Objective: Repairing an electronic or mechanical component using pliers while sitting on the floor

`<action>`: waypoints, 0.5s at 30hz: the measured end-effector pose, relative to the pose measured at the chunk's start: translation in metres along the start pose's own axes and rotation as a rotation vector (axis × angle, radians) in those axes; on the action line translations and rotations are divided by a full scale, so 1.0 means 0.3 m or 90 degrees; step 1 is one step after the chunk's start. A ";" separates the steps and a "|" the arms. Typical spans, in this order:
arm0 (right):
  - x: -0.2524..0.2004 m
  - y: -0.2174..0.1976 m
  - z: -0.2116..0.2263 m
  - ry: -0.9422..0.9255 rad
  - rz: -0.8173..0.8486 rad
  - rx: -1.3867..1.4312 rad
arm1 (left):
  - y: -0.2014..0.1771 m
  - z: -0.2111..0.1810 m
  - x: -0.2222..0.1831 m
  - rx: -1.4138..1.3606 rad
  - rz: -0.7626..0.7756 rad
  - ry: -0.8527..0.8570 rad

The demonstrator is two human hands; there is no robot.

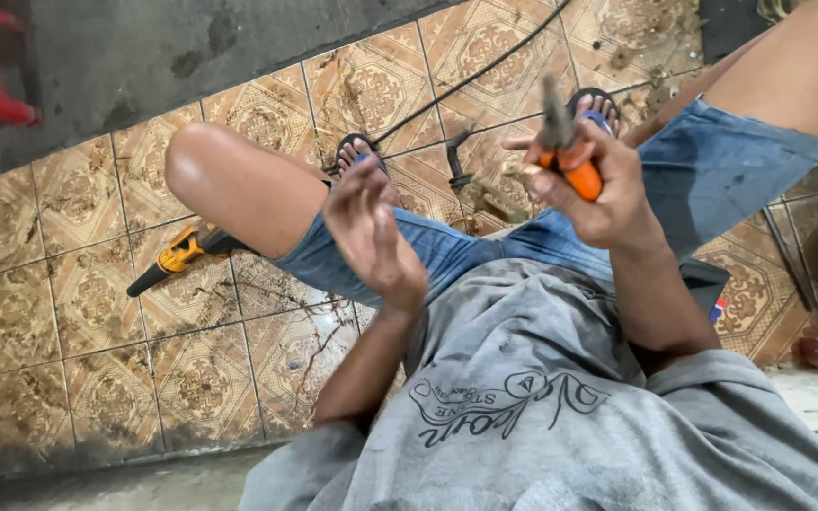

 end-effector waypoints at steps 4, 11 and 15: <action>-0.032 0.041 -0.025 0.037 0.055 -0.007 | 0.193 0.025 0.153 0.066 0.256 -0.082; -0.117 -0.002 -0.191 0.184 0.059 -0.095 | 0.390 0.160 0.134 0.190 0.515 -0.269; -0.089 0.000 -0.172 0.154 0.052 -0.166 | 0.377 0.205 0.120 0.212 0.522 -0.296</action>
Point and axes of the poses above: each hand's wrist, its own x-axis towards the middle knuckle, its own y-axis out of the palm, z = x × y, the point moved 9 cm from there along x, towards the middle knuckle, and after that the axes turned 3 degrees about -x, right-handed, at the moved point
